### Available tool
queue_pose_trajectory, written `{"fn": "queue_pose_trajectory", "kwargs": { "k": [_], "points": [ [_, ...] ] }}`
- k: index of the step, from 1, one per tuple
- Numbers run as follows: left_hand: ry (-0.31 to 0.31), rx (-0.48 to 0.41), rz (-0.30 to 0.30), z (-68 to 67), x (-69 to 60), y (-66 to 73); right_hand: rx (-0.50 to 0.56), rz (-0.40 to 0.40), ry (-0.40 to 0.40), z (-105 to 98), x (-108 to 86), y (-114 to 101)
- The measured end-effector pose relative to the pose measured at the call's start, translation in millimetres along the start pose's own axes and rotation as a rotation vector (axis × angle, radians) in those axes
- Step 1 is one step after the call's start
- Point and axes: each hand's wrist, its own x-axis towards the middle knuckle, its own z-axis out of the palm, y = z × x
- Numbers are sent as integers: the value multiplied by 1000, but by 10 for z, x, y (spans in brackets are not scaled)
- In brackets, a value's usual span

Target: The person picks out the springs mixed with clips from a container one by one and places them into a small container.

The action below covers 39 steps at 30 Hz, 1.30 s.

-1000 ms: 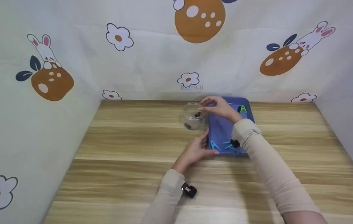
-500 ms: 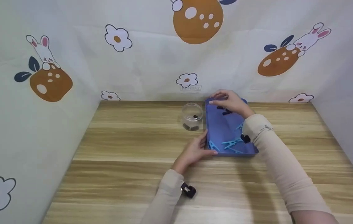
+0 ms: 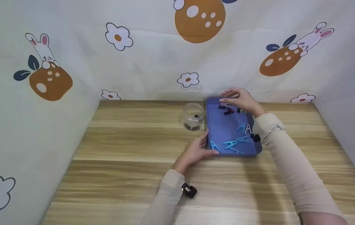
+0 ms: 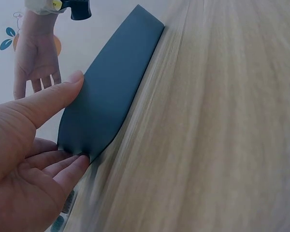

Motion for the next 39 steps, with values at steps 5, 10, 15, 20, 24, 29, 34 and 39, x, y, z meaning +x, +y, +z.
{"fn": "queue_pose_trajectory", "kwargs": {
  "k": [5, 10, 15, 20, 24, 29, 34, 39],
  "points": [
    [6, -6, -1, 6, 3, -1, -14, -5, 6, -78, -34, 47],
    [4, -1, 3, 6, -5, 4, -1, -4, 17, -139, -98, 83],
    [0, 5, 9, 2, -10, 8, -8, 8, 26, -184, -131, 139],
    [-2, 4, 7, 7, -5, 10, -30, 25, 30, -236, -131, 204],
    [-1, 10, 9, 7, -3, 9, -40, 30, 40, -284, -135, 264],
    [-1, 20, 8, 8, 2, 2, -49, 41, 56, -342, -187, 324],
    [2, 17, 3, 6, -1, 9, -64, 64, 58, -381, -223, 419],
    [2, 14, 2, 5, 1, 4, -65, 64, 62, -379, -225, 526]
  ]
}}
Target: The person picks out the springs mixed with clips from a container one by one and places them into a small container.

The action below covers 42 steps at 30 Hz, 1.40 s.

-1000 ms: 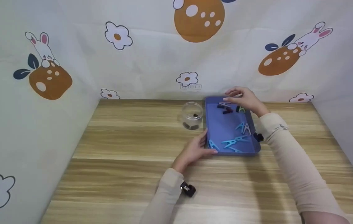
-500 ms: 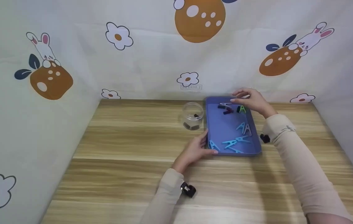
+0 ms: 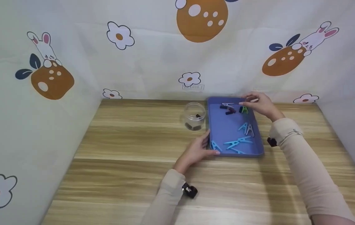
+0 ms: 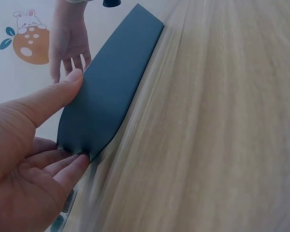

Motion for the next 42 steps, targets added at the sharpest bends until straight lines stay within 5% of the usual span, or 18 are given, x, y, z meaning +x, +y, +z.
{"fn": "queue_pose_trajectory", "kwargs": {
  "k": [21, 33, 42],
  "points": [
    [-1, -17, 23, -5, 12, -7, 23, 60, 23, 91, 68, 291],
    [-7, -16, 18, -4, 16, 12, 27, 126, -38, 100, 81, 449],
    [-8, -25, 28, -5, 17, -5, -110, 5, -6, 129, 170, 539]
  ]
}}
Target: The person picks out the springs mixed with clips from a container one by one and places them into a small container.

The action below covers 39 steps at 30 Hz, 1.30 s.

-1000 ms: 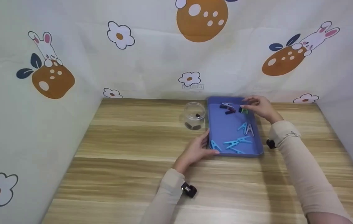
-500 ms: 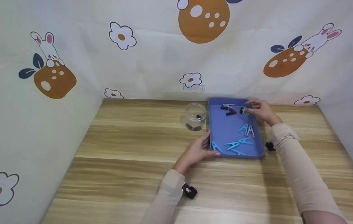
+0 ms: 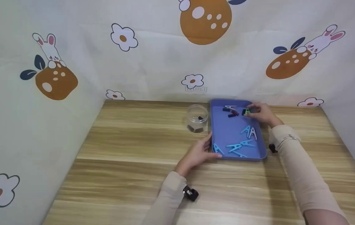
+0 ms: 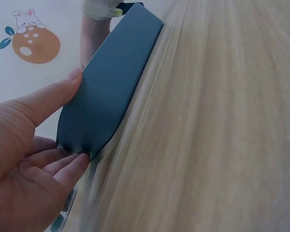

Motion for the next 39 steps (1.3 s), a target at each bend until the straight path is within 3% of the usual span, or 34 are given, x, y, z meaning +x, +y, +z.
{"fn": "queue_pose_trajectory", "kwargs": {
  "k": [12, 23, 30, 39],
  "points": [
    [0, -2, 12, 13, -10, -32, -30, -12, -14, 60, 61, 77],
    [5, 3, -1, 4, -9, -13, -119, 35, -26, 80, 116, 37],
    [10, -24, 1, 14, 6, 7, -161, 1, 25, 105, 140, 62],
    [1, -13, -9, 5, -13, 1, -44, 25, 37, 126, 107, 100]
  ]
}}
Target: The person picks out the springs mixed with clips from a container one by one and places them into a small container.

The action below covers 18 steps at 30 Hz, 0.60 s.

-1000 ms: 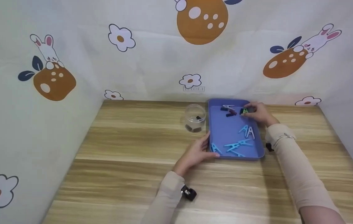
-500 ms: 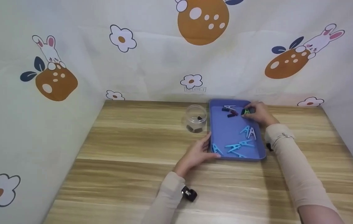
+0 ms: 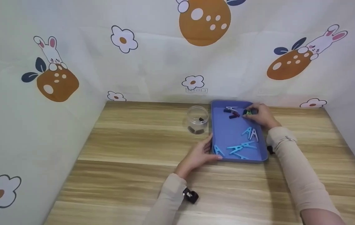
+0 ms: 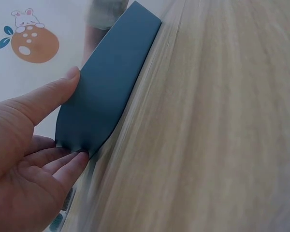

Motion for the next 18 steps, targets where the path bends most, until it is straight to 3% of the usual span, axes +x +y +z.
{"fn": "queue_pose_trajectory", "kwargs": {
  "k": [4, 18],
  "points": [
    [-1, 6, -8, 2, -17, 8, 55, -7, 12, -30, -35, 6],
    [2, -3, -13, 7, -8, 4, 70, 2, 2, -156, -63, -157]
  ]
}}
